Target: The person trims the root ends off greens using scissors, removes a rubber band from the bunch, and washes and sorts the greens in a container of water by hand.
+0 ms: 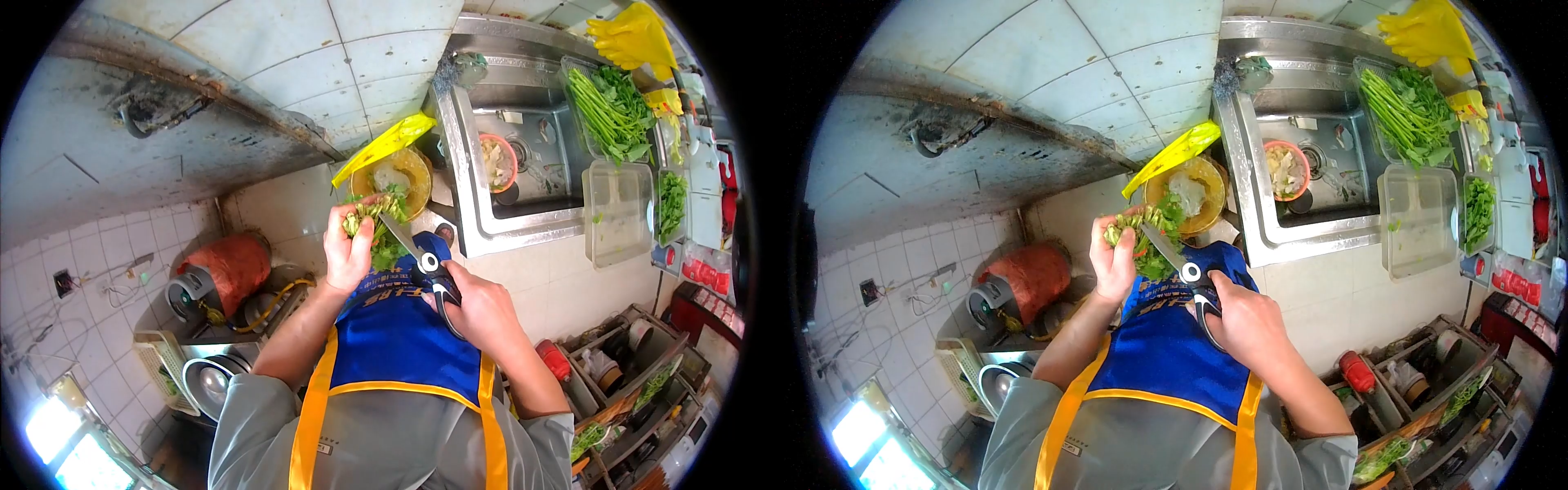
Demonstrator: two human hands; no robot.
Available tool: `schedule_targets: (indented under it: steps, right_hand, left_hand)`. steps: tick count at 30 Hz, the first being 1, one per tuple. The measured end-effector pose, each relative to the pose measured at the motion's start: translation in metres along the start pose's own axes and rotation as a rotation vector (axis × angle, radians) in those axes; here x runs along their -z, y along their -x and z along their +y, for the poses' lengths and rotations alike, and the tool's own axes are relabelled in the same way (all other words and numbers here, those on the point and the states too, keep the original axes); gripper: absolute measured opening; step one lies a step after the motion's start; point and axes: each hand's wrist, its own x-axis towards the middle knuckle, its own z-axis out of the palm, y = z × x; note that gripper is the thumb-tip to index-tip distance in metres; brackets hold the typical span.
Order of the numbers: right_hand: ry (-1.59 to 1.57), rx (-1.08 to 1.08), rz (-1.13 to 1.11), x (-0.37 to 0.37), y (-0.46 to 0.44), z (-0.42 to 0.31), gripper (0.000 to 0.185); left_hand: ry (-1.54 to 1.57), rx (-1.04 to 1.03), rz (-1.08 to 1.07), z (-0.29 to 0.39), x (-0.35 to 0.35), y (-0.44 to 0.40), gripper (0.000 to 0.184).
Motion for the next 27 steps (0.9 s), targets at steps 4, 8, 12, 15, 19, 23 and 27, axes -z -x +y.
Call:
schedule_targets:
  steps: [4, 8, 12, 15, 19, 23, 27]
  right_hand:
    - [-0.022, -0.016, -0.018, -0.003, -0.002, 0.002, 0.047]
    - [-0.037, -0.022, -0.024, -0.005, -0.005, 0.002, 0.048]
    - [-0.034, -0.012, -0.030, -0.012, -0.007, 0.007, 0.049]
    - [-0.028, -0.020, -0.051, -0.016, -0.011, 0.007, 0.051]
    - [-0.014, -0.023, -0.049, -0.015, -0.015, 0.007, 0.051]
    - [0.003, -0.015, -0.032, -0.012, -0.018, 0.008, 0.050]
    - [-0.003, -0.020, -0.002, -0.013, -0.019, 0.008, 0.046]
  left_hand:
    - [-0.115, -0.097, -0.004, -0.004, 0.001, 0.002, 0.018]
    - [-0.075, -0.018, -0.046, -0.007, 0.005, 0.007, 0.021]
    - [-0.171, -0.206, -0.103, -0.002, 0.009, 0.001, 0.023]
    - [-0.234, -0.258, -0.170, 0.002, 0.014, 0.002, 0.024]
    - [-0.245, -0.275, -0.258, 0.005, 0.016, -0.001, 0.021]
    - [-0.243, -0.236, -0.371, 0.009, 0.023, -0.005, 0.022]
    - [-0.189, -0.160, -0.449, 0.010, 0.025, -0.007, 0.021]
